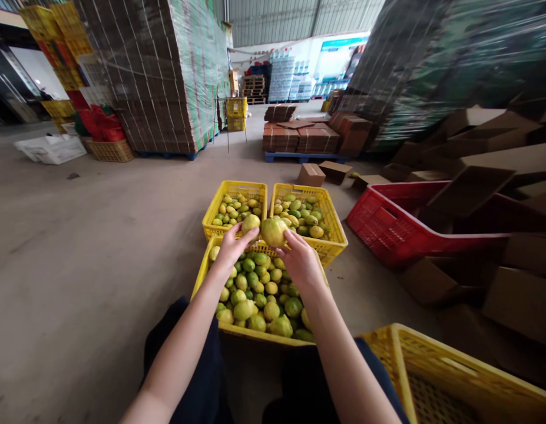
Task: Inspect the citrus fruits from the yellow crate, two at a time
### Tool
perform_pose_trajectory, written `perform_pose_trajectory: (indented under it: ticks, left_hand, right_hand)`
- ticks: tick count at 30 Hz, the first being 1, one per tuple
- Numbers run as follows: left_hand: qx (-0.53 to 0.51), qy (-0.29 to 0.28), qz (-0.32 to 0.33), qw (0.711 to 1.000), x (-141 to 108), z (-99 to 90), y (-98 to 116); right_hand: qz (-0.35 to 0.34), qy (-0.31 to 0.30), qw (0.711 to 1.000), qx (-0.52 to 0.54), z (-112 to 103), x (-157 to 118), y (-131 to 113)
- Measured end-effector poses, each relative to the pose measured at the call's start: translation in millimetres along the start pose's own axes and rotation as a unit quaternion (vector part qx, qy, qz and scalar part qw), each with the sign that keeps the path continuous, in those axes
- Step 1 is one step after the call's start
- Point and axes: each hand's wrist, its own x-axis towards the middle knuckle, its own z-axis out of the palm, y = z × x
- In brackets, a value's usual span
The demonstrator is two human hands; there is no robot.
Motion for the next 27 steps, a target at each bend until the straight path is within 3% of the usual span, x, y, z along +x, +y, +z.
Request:
perform_pose_trajectory:
  ticks: [3, 9, 17, 27]
  left_hand:
    - [0.000, -0.007, 0.001, 1.000, 0.3, -1.5, 2.0]
    - [0.015, 0.030, -0.033, 0.999, 3.9, -4.6, 0.8]
    - [-0.014, -0.021, -0.037, 0.999, 3.9, -4.2, -4.5]
    - [0.086, -0.050, -0.012, 0.995, -2.0, -4.0, -0.5]
  right_hand:
    - [0.024, -0.014, 0.999, 0.038, 0.0, -2.2, -2.8]
    - [0.021, -0.018, 0.998, 0.063, 3.7, -4.0, -5.2]
    - [0.036, -0.023, 0.999, 0.010, 7.2, -4.5, 1.4]
    - [0.037, 0.005, 0.998, -0.047, 5.4, -6.6, -3.9]
